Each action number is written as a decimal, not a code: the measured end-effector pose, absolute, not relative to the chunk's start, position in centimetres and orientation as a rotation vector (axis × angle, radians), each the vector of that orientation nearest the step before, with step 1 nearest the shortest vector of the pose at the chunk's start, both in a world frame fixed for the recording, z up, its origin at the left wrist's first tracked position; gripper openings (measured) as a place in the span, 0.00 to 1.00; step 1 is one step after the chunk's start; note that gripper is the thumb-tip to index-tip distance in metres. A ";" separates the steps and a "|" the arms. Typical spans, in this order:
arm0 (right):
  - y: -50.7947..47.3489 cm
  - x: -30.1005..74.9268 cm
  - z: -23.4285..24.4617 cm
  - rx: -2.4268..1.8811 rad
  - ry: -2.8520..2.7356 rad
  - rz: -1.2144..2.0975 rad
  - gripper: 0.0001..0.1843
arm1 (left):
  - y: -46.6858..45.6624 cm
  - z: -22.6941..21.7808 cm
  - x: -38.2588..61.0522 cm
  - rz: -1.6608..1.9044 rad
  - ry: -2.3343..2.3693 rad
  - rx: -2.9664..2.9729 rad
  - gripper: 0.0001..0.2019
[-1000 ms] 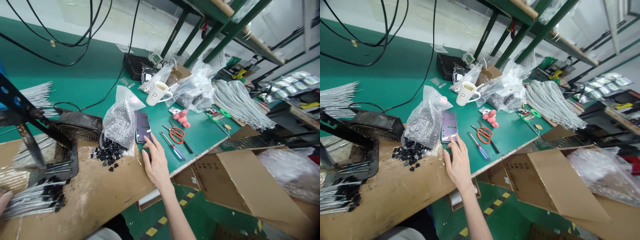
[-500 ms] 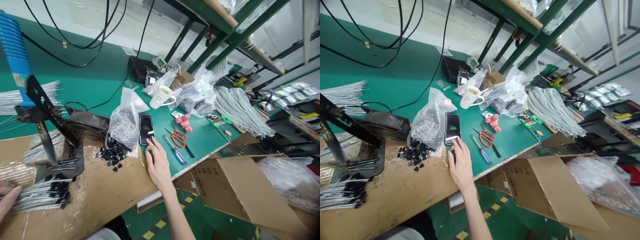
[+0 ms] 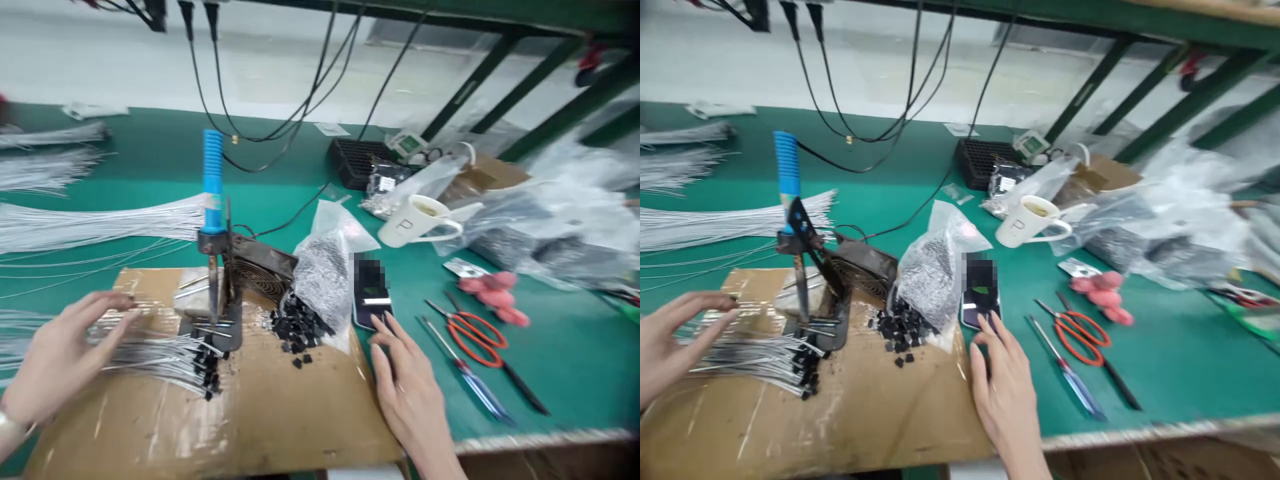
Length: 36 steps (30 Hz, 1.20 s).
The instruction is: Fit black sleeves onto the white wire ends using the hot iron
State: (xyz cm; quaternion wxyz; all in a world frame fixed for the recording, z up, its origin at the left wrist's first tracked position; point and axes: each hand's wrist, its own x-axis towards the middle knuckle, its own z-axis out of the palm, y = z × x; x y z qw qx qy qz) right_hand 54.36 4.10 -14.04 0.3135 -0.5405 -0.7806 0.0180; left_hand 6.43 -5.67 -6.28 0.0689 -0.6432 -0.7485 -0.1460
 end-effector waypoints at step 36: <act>4.1 54.8 -13.2 -1.538 -2.073 0.083 0.24 | 1.1 -1.8 3.5 -0.927 -2.535 -1.778 0.17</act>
